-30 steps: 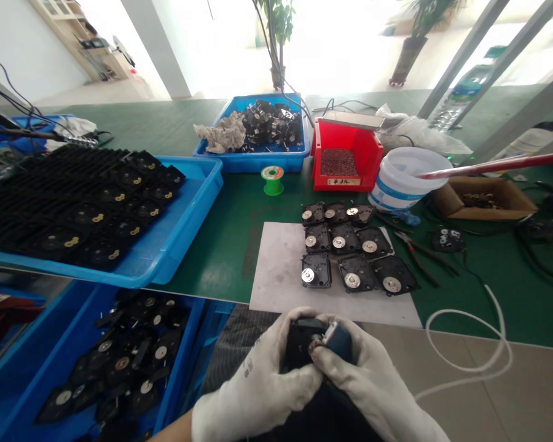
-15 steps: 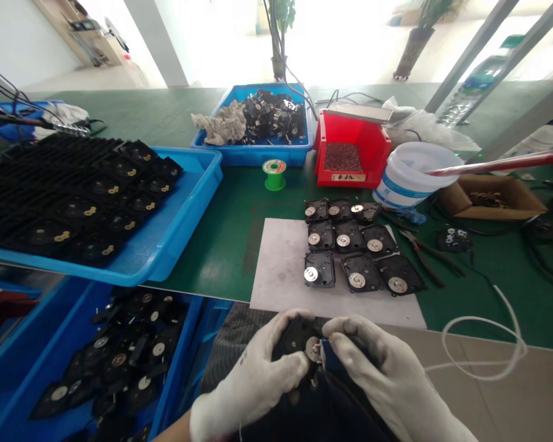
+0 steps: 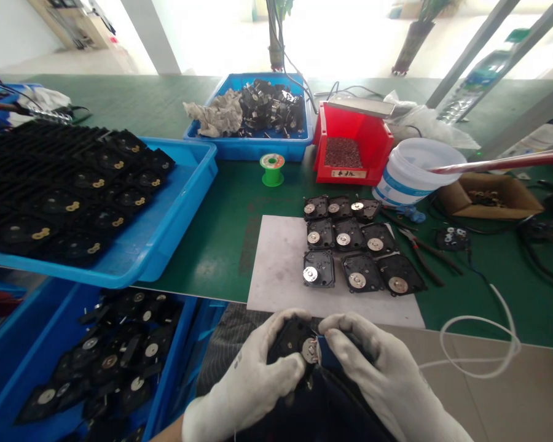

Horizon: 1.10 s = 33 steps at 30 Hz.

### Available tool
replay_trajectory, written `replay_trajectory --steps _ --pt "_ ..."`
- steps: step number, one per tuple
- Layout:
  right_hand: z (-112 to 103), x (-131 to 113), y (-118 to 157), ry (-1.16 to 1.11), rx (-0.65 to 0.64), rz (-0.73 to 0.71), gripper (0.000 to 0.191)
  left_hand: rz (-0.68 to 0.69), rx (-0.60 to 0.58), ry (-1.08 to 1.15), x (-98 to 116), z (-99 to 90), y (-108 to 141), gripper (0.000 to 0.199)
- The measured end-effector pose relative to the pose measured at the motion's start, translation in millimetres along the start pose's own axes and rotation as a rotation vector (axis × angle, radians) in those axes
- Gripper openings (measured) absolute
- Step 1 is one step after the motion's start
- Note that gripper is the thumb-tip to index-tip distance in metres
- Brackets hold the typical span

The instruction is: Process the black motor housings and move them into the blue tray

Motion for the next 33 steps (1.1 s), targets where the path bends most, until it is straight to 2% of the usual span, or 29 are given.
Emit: replay_trajectory --steps 8,16,24,33 --pt "-3 14 -5 0.068 -0.070 -0.050 0.026 -0.017 -0.027 -0.030 -4 -1.2 -1 0.044" --pt "-1 1 1 -0.021 -0.003 0.008 0.029 0.030 -0.059 -0.089 -1 -4.9 -4 0.043" --pt "-6 14 -7 0.099 -0.083 -0.090 0.027 0.039 -0.046 -0.143 1 -6.0 -3 0.049" --pt "-2 20 -8 0.144 -0.071 -0.142 0.029 0.019 -0.051 -0.134 1 -7.2 -3 0.048"
Point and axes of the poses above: each hand's wrist, its own y-axis away from the middle knuckle, its own z-axis out of the palm, x = y × z, the point moved 2 cm from there along -y, towards the middle knuckle, and after that the axes turned 1 degree about z, right-handed, at the moved point
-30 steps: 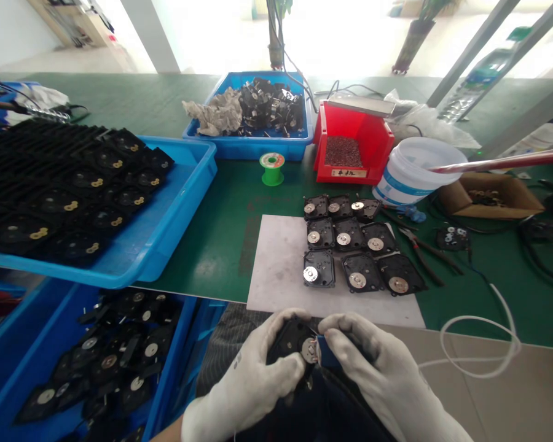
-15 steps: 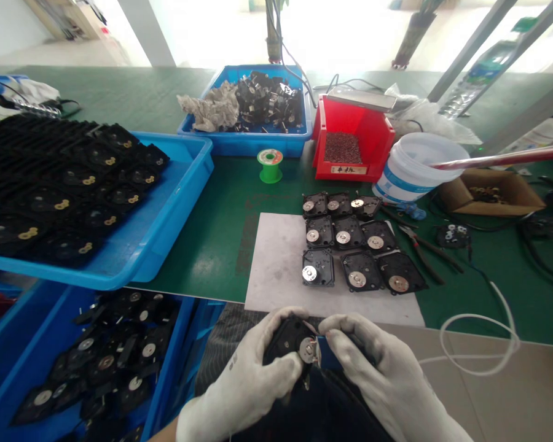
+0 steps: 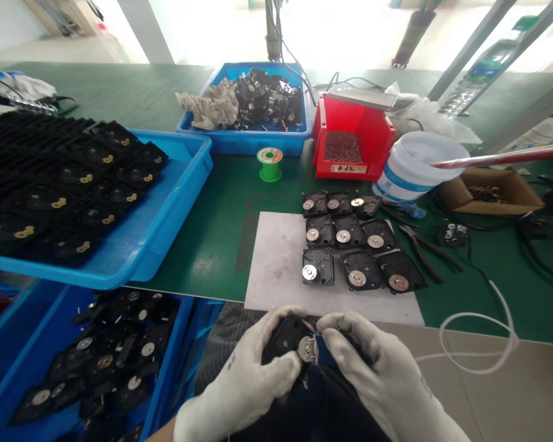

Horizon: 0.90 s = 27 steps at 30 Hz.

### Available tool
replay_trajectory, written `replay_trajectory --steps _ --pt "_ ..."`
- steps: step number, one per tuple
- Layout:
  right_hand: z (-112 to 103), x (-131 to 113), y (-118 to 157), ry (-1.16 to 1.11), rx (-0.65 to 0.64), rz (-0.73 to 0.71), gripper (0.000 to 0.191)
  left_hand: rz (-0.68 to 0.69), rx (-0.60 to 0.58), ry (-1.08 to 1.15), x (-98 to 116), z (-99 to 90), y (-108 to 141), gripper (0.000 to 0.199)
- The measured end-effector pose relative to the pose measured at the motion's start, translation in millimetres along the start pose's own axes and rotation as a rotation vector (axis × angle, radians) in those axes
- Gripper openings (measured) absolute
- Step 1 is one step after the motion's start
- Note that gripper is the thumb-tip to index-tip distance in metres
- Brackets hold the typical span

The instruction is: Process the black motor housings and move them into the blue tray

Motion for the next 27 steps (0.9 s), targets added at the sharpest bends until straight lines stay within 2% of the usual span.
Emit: replay_trajectory --steps 5,11,21,24,27 --pt "1 1 0 -0.011 0.037 -0.026 0.026 0.003 0.002 0.004 -4 0.3 1 0.046" --pt "-4 -6 -1 0.084 -0.014 -0.126 0.022 -0.031 0.003 -0.006 -1 1.6 1 0.048" --pt "-1 -8 -1 0.084 -0.016 -0.133 0.018 0.009 0.025 -0.060 -1 0.8 -2 0.049" --pt "-3 -19 2 0.053 -0.036 -0.124 0.017 0.007 0.055 -0.068 -6 -5.6 10 0.050" --pt "-6 -39 8 0.086 -0.014 -0.150 0.015 0.029 0.119 -0.151 -24 -19.2 22 0.052"
Point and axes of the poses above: each hand's wrist, its own y-axis away from the middle knuckle, its own z-axis out of the palm, x = y × z, the point moved 2 cm from there along -y, towards the middle knuckle, and after that the axes turned 1 degree about z, right-handed, at the moved point
